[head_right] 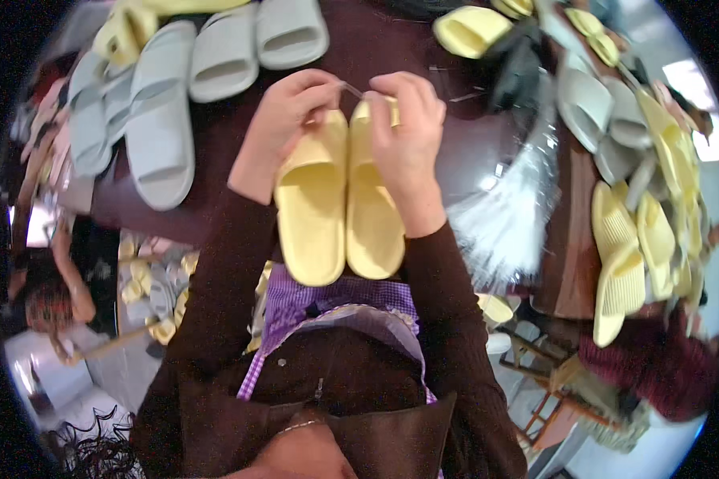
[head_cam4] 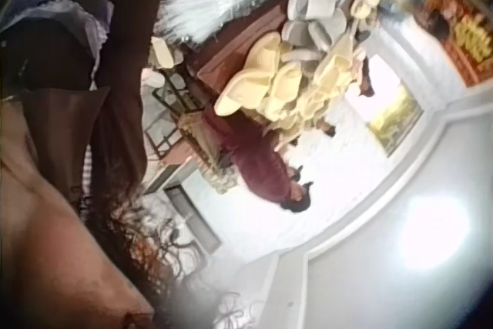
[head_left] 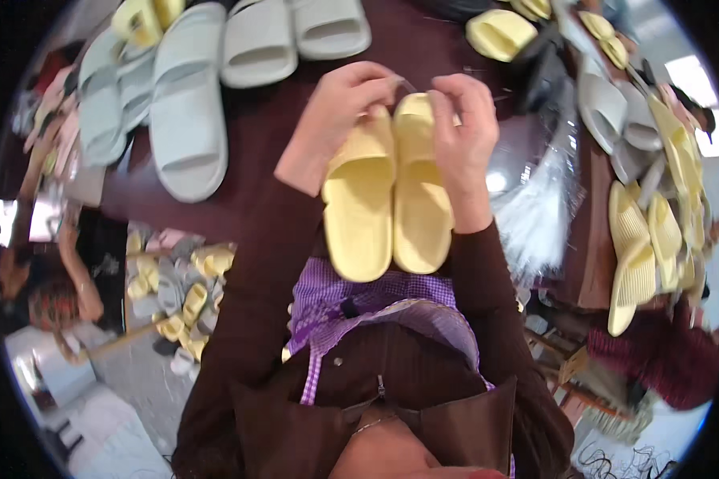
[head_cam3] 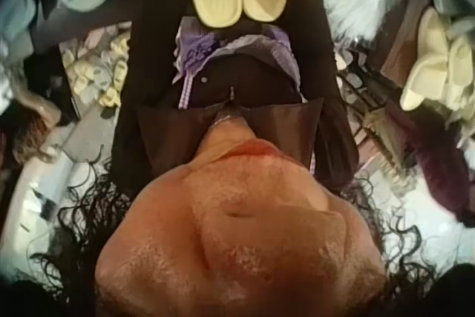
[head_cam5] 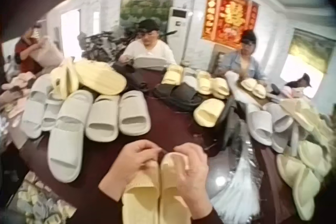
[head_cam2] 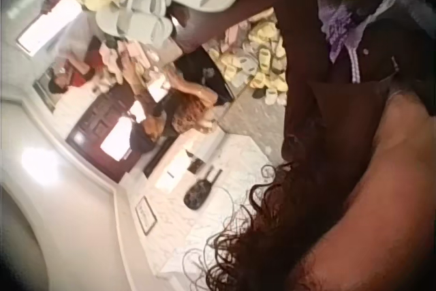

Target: The person connects pairs of slippers together by threading plastic fasteners through them by hand and places them onto a stack on the table.

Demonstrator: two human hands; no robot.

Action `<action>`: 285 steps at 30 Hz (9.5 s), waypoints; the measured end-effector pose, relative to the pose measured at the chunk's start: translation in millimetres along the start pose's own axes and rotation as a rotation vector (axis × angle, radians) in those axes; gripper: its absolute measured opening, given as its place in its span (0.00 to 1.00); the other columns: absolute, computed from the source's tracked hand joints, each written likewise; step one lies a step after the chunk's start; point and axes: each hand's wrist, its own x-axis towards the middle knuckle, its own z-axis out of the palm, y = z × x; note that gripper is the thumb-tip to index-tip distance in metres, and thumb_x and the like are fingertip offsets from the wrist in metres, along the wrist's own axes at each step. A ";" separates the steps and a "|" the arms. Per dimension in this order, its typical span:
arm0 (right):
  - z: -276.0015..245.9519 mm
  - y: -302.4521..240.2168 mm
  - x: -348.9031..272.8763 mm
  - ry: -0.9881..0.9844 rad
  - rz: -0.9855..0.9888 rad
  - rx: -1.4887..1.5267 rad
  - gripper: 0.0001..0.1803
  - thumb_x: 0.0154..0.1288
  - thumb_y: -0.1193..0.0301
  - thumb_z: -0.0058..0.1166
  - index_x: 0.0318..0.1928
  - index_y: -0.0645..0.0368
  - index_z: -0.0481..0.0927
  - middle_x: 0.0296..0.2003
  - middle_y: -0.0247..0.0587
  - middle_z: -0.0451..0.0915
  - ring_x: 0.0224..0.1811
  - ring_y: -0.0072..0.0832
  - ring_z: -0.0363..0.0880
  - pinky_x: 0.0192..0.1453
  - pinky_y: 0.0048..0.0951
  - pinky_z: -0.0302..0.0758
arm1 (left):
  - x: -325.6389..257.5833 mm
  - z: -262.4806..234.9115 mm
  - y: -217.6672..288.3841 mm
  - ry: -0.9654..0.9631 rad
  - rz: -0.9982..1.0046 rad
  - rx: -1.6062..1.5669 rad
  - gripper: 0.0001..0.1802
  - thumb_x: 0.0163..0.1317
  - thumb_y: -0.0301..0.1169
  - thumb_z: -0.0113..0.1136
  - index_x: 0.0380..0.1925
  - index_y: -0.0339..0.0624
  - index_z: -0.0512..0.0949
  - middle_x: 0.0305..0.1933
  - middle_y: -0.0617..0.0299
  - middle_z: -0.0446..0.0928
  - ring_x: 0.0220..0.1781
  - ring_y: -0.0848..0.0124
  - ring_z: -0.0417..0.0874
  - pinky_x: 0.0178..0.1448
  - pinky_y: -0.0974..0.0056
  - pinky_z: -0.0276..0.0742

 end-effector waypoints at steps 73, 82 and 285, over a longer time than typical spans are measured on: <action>-378.4 55.6 -56.5 -0.089 0.165 -1.231 0.36 0.54 0.68 0.60 0.65 0.54 0.63 0.63 0.52 0.62 0.64 0.49 0.62 0.61 0.46 0.64 | 23.1 -70.9 -32.9 0.341 -0.038 -0.003 0.13 0.63 0.27 0.49 0.47 0.38 0.69 0.31 0.63 0.75 0.27 0.77 0.71 0.31 0.69 0.68; -377.8 76.2 -39.1 -0.004 0.324 -1.380 0.32 0.53 0.67 0.58 0.61 0.45 0.69 0.63 0.45 0.64 0.62 0.45 0.63 0.60 0.49 0.63 | 25.1 -72.5 -37.1 0.341 -0.031 0.041 0.10 0.63 0.28 0.50 0.44 0.40 0.71 0.30 0.63 0.75 0.24 0.78 0.71 0.28 0.71 0.68; -139.5 88.6 -17.6 -0.987 -0.170 -0.550 0.06 0.54 0.73 0.55 0.34 0.58 0.78 0.31 0.41 0.77 0.43 0.37 0.74 0.50 0.35 0.67 | -71.5 13.2 -42.5 0.189 0.672 1.688 0.14 0.54 0.32 0.60 0.41 0.42 0.76 0.37 0.60 0.75 0.38 0.60 0.75 0.43 0.57 0.72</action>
